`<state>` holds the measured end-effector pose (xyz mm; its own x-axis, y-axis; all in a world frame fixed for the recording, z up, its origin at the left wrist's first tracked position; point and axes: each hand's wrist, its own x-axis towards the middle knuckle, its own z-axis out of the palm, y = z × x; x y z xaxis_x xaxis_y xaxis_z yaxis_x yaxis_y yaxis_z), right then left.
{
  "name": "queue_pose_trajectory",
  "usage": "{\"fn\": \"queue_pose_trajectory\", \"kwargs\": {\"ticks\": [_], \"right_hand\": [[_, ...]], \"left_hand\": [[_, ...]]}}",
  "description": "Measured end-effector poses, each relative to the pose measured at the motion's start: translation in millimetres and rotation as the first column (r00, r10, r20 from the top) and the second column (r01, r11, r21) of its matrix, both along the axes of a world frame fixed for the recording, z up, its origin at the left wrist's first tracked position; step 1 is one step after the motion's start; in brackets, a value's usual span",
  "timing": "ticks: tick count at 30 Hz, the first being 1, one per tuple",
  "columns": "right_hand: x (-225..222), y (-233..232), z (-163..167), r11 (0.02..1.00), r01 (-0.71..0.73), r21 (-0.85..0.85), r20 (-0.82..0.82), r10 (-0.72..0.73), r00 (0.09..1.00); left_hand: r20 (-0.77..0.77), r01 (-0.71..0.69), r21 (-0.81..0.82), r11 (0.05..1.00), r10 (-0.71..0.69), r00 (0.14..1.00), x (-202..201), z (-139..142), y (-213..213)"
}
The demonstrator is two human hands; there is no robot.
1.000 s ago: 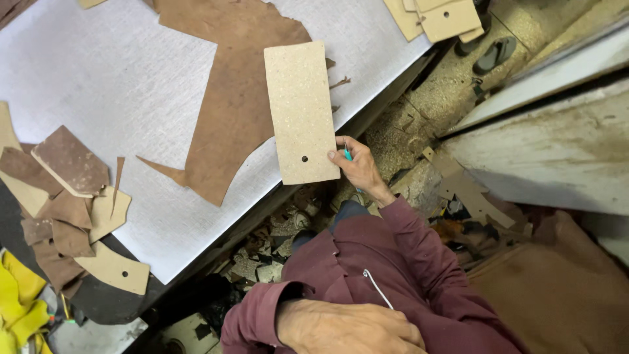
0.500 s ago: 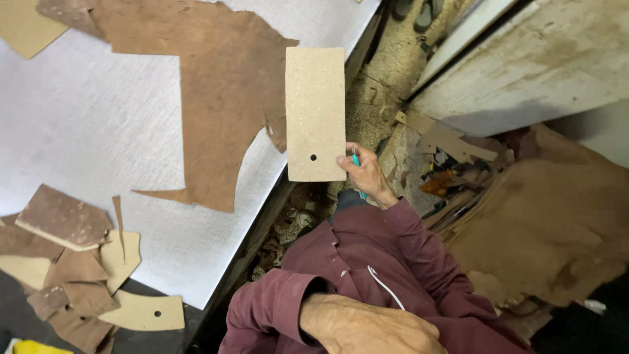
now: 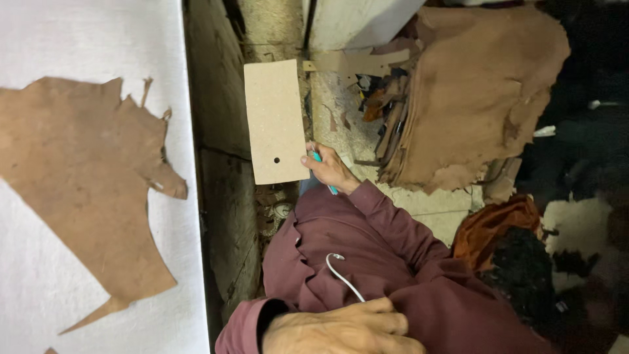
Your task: The person uses a utility knife to cut brown leather pieces on a white work surface, following cardboard templates. They position each template, cut around its edges, remove the template, and set the cut leather aside. The process is repeated with several different template shapes.
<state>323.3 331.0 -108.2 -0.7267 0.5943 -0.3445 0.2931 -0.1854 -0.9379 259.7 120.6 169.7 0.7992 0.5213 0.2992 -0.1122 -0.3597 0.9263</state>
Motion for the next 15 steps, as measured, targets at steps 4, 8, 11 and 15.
{"fn": "queue_pose_trajectory", "kwargs": {"ticks": [4, 8, 11, 15], "right_hand": [[12.3, 22.5, -14.0, 0.979, 0.103, -0.177, 0.134, -0.08, 0.988], [20.0, 84.5, -30.0, 0.959, 0.218, -0.182, 0.202, -0.18, 0.963], [15.5, 144.9, -48.1, 0.876, 0.396, -0.274, 0.069, -0.393, 0.917], [6.6, 192.2, -72.8, 0.958, 0.213, -0.191, 0.379, -0.128, 0.916]], "left_hand": [[-0.069, -0.05, -0.045, 0.998, 0.047, 0.997, -20.7, 3.4, 25.4], [0.063, -0.585, -0.06, 0.809, 0.588, 0.806, -54.4, 4.8, 45.2], [-0.116, -0.907, -0.326, 0.266, 0.941, 0.317, -59.7, -11.9, 41.9], [-0.693, -0.851, -0.414, -0.322, 0.718, 0.066, -48.3, -82.9, 44.0]]}}
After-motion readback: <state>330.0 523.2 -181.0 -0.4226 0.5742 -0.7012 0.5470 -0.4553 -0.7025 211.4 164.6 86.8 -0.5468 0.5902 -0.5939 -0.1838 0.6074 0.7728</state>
